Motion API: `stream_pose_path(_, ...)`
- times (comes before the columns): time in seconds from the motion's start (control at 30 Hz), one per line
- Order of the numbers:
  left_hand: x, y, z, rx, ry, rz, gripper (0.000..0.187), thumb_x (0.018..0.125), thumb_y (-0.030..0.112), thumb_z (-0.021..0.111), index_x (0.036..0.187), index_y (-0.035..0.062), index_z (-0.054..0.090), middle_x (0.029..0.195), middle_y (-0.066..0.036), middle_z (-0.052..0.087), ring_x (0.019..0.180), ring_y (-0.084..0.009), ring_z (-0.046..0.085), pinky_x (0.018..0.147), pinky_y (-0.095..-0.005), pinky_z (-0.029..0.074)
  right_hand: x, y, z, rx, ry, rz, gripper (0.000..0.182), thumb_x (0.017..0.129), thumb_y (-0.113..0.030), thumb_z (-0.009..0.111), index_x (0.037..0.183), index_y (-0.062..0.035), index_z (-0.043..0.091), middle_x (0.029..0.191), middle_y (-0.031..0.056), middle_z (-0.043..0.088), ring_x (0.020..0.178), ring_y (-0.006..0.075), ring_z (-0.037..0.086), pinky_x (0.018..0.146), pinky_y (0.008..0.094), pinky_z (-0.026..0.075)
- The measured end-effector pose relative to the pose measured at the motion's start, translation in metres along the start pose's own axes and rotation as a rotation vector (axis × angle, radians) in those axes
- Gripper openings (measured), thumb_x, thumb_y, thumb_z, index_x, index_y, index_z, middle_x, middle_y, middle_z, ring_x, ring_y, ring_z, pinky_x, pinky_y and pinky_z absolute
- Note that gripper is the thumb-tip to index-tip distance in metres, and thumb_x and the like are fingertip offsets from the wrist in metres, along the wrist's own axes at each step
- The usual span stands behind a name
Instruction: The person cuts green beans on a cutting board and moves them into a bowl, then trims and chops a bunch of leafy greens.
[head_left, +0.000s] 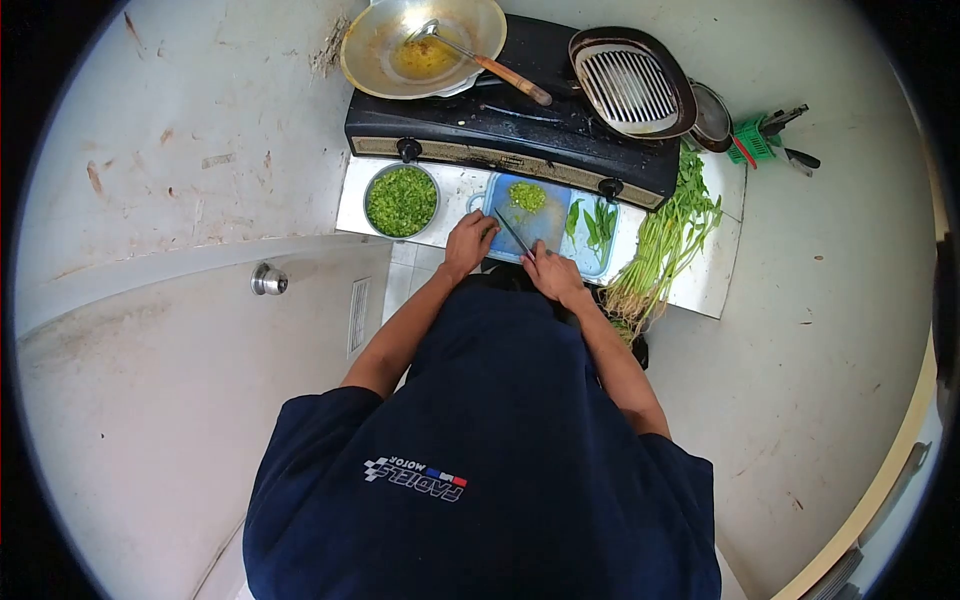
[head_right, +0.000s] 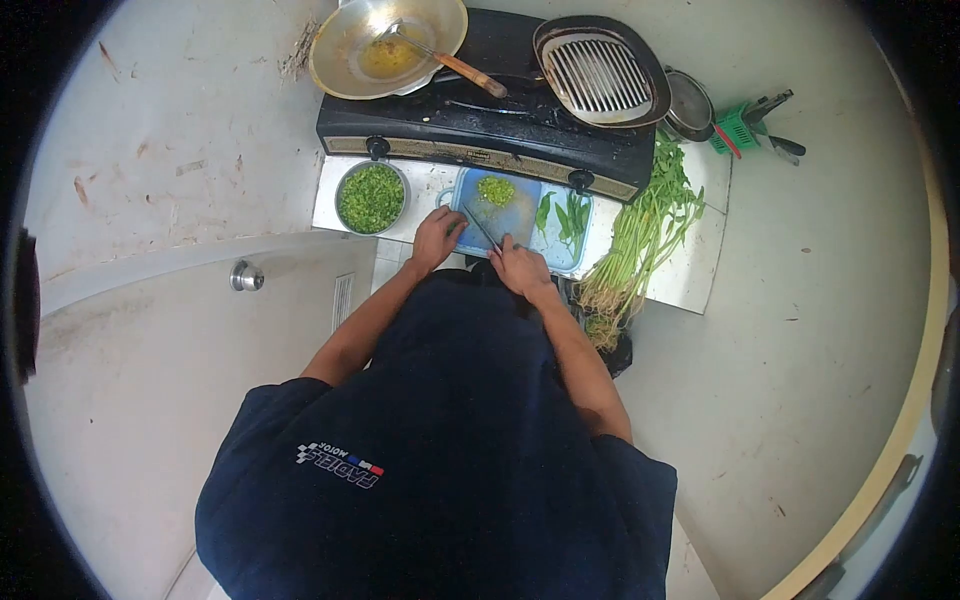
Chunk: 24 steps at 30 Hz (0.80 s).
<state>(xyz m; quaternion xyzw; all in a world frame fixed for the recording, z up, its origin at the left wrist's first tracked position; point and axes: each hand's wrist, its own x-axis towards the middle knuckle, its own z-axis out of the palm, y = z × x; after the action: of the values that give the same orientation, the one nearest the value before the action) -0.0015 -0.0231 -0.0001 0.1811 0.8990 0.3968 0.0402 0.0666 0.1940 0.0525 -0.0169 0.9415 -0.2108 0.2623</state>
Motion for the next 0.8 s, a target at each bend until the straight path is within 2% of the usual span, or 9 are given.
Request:
stream_pose_path(0.33, 0.000, 0.002, 0.000, 0.011, 0.020, 0.037, 0.010, 0.088, 0.013, 0.071, 0.097, 0.0082, 0.071, 0.091, -0.011, 0.062, 0.093, -0.0344, 0.064, 0.081, -0.0446, 0.054, -0.004, 0.001, -0.003, -0.073, 0.027, -0.095, 0.040, 0.105, -0.037, 0.050, 0.109, 0.0002, 0.062, 0.094, 0.0254, 0.073, 0.086, 0.0454, 0.072, 0.076, 0.0539, 0.058)
stream_pose_path(0.63, -0.002, 0.002, 0.000, 0.011, 0.053, 0.047, 0.011, 0.088, 0.013, 0.072, 0.098, 0.0072, 0.071, 0.090, -0.012, 0.062, 0.092, -0.0344, 0.064, 0.080, -0.0442, 0.054, -0.005, 0.003, 0.008, -0.097, 0.103, -0.156, 0.038, 0.105, -0.035, 0.050, 0.105, 0.0016, 0.061, 0.080, 0.0261, 0.072, 0.076, 0.0457, 0.071, 0.070, 0.0532, 0.058)
stream_pose_path(0.8, 0.000, -0.001, 0.001, -0.006, 0.047, 0.073, 0.012, 0.087, 0.012, 0.072, 0.097, 0.0060, 0.072, 0.090, -0.013, 0.062, 0.090, -0.0351, 0.063, 0.079, -0.0445, 0.053, 0.004, 0.002, 0.014, -0.151, 0.108, -0.173, 0.036, 0.104, -0.033, 0.051, 0.101, 0.0013, 0.061, 0.078, 0.0235, 0.072, 0.072, 0.0428, 0.072, 0.068, 0.0518, 0.058)
